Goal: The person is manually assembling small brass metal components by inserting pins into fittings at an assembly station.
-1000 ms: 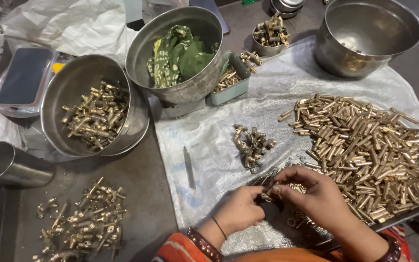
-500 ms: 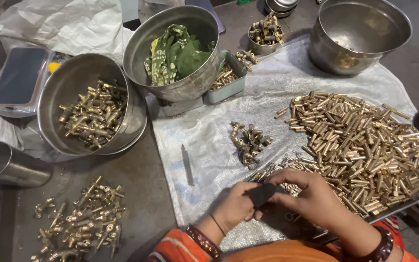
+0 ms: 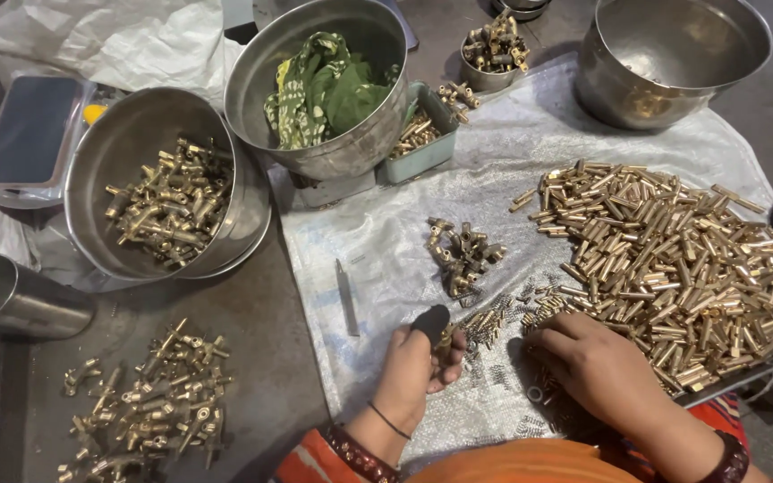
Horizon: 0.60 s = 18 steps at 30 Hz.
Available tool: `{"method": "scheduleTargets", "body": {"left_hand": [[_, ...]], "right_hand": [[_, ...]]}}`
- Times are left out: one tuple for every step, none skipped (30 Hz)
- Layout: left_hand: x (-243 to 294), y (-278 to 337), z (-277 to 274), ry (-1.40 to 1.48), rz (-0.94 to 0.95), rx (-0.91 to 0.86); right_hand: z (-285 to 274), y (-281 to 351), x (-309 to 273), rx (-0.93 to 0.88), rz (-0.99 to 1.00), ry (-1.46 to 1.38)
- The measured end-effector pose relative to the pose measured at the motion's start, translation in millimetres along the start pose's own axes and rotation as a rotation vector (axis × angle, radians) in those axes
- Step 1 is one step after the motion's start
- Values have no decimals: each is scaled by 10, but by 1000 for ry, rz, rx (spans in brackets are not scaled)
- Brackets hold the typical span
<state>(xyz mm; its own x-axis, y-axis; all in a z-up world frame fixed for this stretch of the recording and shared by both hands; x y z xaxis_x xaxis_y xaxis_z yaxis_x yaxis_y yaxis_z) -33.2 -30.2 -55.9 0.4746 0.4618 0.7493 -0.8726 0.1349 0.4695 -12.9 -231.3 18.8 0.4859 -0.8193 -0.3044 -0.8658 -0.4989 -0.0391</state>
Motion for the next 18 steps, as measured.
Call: {"method": "scheduleTargets", "body": {"left_hand": [[-12, -4, -18, 1, 1, 1], [-45, -6, -15, 32, -20, -29], [-77, -6, -11, 63, -41, -58], [-21, 30, 30, 64, -41, -56], [1, 70, 94, 17, -88, -84], [22, 109, 159, -30, -136, -113], [-4, 93, 150, -31, -137, -112], [-51, 81, 165, -21, -169, -144], [-97, 70, 181, -11, -201, -176], [-120, 37, 168, -12, -201, -176], [-146, 2, 151, 4, -206, -168], [-173, -34, 136, 20, -212, -160], [-154, -51, 154, 20, -212, -161], [-180, -52, 129, 41, -262, -92], [-207, -47, 104, 62, -312, -23], [-259, -70, 85, 63, -312, -23], [-283, -96, 85, 77, -275, -56], [-294, -121, 63, 90, -234, -84]], "right_hand": [[-2, 1, 11, -1, -1, 0], [-17, 7, 1, 20, -34, 1], [-33, 15, -9, 41, -67, 2], [-41, 4, -16, 40, -69, 1], [-36, -5, -34, 19, -85, 14], [-33, -10, -48, -1, -100, 26], [-79, -36, -79, -2, -100, 26], [-76, -61, -84, -75, -64, 49], [-75, -80, -87, -148, -27, 71], [-97, -100, -104, -147, -26, 71], [-131, -121, -114, -129, -10, -33], [-166, -143, -121, -111, 7, -137], [-182, -184, -186, -111, 8, -137], [-258, -212, -274, -28, -23, -293], [-336, -235, -354, 57, -52, -448], [-292, -258, -403, 56, -53, -447], [-273, -280, -477, 85, -90, -479], [-246, -317, -563, 113, -133, -513]]}}
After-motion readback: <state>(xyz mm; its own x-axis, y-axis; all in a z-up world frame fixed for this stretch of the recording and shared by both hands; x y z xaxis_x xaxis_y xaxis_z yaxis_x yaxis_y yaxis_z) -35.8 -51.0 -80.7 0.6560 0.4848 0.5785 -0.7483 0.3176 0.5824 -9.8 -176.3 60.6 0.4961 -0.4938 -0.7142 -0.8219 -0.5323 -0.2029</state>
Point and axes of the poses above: each hand's wrist, its own y-axis away from the middle knuckle, its own z-axis out of the palm, x = y × z, the point moved 7 cm from there along -y, towards the middle knuckle, and after that the axes turned 1 degree about y, right-handed, at the moved point
